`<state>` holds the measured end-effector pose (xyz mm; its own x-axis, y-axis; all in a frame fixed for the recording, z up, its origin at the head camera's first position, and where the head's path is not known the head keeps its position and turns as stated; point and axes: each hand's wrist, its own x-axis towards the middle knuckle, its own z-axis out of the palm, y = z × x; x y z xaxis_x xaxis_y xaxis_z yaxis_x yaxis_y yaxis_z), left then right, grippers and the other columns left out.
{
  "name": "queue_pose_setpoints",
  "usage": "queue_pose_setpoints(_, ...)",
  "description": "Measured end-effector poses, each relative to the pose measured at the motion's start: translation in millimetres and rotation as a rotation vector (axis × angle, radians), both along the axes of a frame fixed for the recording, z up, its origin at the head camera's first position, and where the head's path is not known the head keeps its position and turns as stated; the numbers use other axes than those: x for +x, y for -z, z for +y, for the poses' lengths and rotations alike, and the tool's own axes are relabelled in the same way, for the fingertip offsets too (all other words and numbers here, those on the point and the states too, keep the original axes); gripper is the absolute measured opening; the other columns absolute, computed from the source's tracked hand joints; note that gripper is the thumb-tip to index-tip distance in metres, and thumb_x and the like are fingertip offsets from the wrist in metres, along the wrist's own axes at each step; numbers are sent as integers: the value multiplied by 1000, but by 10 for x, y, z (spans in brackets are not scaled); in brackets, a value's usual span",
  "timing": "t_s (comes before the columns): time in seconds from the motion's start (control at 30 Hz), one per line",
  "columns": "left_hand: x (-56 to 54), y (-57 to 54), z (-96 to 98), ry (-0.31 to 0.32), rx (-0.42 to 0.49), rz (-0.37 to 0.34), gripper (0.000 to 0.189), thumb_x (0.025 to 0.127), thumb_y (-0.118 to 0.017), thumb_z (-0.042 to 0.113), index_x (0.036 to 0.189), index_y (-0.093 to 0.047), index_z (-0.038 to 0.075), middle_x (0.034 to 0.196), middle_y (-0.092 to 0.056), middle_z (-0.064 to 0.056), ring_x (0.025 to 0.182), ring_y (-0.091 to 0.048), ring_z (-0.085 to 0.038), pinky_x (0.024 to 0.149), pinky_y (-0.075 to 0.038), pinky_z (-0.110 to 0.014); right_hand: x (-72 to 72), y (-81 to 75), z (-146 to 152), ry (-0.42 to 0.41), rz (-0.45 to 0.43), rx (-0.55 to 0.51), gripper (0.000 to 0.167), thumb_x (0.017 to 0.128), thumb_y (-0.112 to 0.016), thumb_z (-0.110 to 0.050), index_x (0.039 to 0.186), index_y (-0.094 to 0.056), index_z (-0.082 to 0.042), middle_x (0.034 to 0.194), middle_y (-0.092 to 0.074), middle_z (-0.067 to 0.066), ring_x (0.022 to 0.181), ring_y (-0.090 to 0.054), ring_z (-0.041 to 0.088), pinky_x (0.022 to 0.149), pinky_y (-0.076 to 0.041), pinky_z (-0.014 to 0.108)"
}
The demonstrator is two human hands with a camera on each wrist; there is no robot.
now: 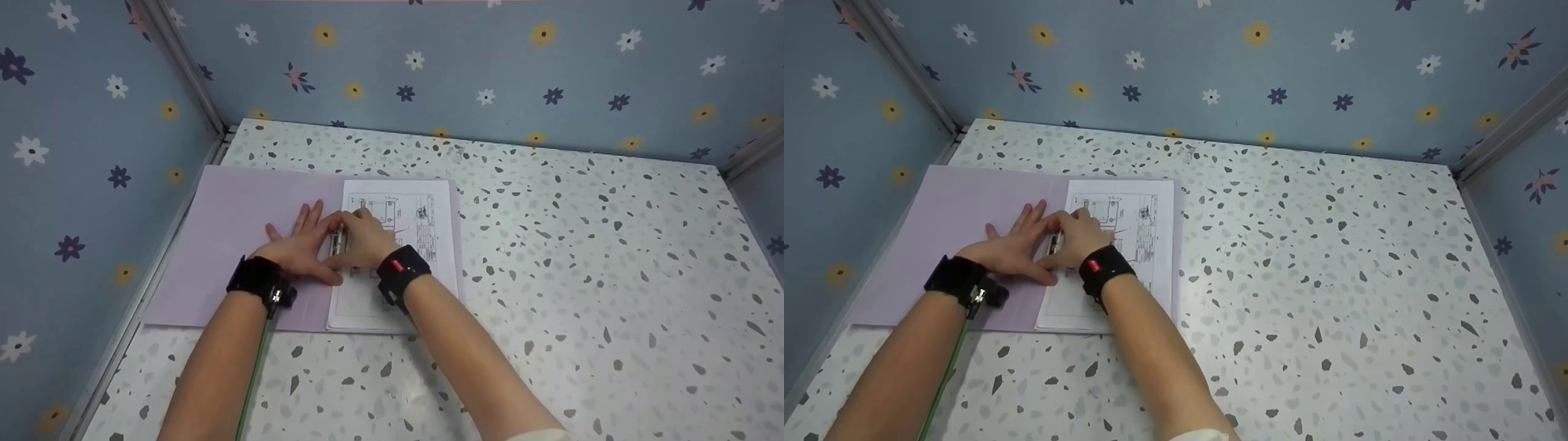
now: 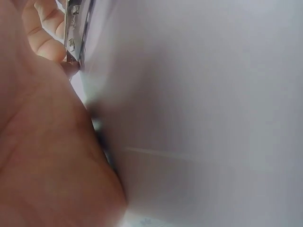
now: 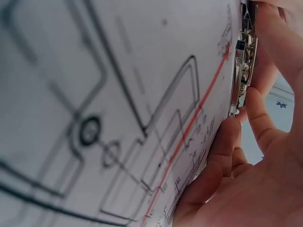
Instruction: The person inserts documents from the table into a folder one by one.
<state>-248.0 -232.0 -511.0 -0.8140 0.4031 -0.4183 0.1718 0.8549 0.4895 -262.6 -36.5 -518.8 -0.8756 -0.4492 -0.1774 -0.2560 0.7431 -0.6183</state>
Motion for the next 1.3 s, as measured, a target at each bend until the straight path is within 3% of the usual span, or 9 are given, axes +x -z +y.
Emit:
queue_pose_setpoints(0.17, -22, 12, 13, 12, -12, -2, 139, 73, -90, 60, 174, -2, 28, 174, 31, -9, 158, 32, -34, 95, 28, -89, -56, 62, 119, -60, -27, -85, 73, 77, -94, -52, 139, -64, -28, 136, -53, 6, 118, -55, 22, 98, -53, 42)
queue_pose_setpoints(0.33, -31, 32, 6, 15, -18, 12, 143, 71, -91, 65, 174, 0, 24, 175, 29, -12, 159, 30, -36, 97, 24, -91, 6, -27, 496, -91, -76, -158, 80, 88, -89, -41, 157, -53, -21, 148, -52, 8, 127, -57, 22, 107, -51, 37)
queue_pose_setpoints(0.43, -15, 28, 19, 12, -13, 22, 145, 70, -92, 65, 174, 0, 23, 176, 27, -13, 159, 29, -35, 98, 24, -90, 147, -117, 867, -47, -16, -53, 82, 87, -90, -35, 158, -52, -23, 157, -47, 8, 139, -51, 28, 116, -45, 45)
queue_pose_setpoints(0.57, 34, -10, 9, 14, -9, 38, 143, 73, -90, 66, 174, 1, 23, 177, 22, -13, 160, 25, -36, 99, 25, -89, 368, -159, 1339, -28, 68, 179, 95, 81, -92, -47, 162, -48, -27, 171, -33, 9, 154, -33, 36, 123, -29, 62)
queue_pose_setpoints(0.73, 126, -161, -122, 20, 27, 69, 128, 88, -79, 64, 173, 6, 22, 178, 14, -15, 162, 18, -40, 110, 22, -82, 611, -152, 1709, -87, 23, 300, 114, 79, -88, -62, 170, -31, -22, 178, -6, 16, 163, -11, 40, 125, -18, 69)
queue_pose_setpoints(0.87, 229, -381, -498, -37, 29, 145, 116, 98, -72, 56, 173, 10, 23, 178, 14, -16, 161, 17, -44, 119, 14, -76, 692, -133, 1755, -107, 1, 299, 117, 82, -83, -65, 172, -23, -20, 176, 3, 22, 164, 0, 40, 126, -12, 68)
queue_pose_setpoints(1.03, 448, -659, -1257, -218, 13, 242, 116, 102, -68, 54, 170, 17, 15, 174, 18, -28, 156, 21, -54, 113, 13, -84, 716, -155, 1674, -69, -20, 300, 116, 82, -86, -58, 172, -24, -19, 173, 4, 30, 163, 1, 44, 127, -10, 67)
queue_pose_setpoints(1.2, 724, -742, -1893, -393, 2, 154, 119, 104, -56, 64, 163, 30, 7, 166, 11, -43, 149, -3, -71, 114, -11, -85, 746, -191, 1623, -33, -23, 343, 115, 82, -89, -53, 171, -26, -17, 170, 1, 39, 160, -2, 52, 128, -12, 66)
queue_pose_setpoints(1.3, 853, -708, -2097, -429, -18, 52, 120, 104, -50, 69, 159, 37, 7, 162, -8, -50, 141, -22, -74, 107, -28, -86, 759, -199, 1614, -29, -11, 360, 115, 82, -88, -55, 172, -26, -17, 168, 0, 43, 159, -3, 56, 128, -15, 66)
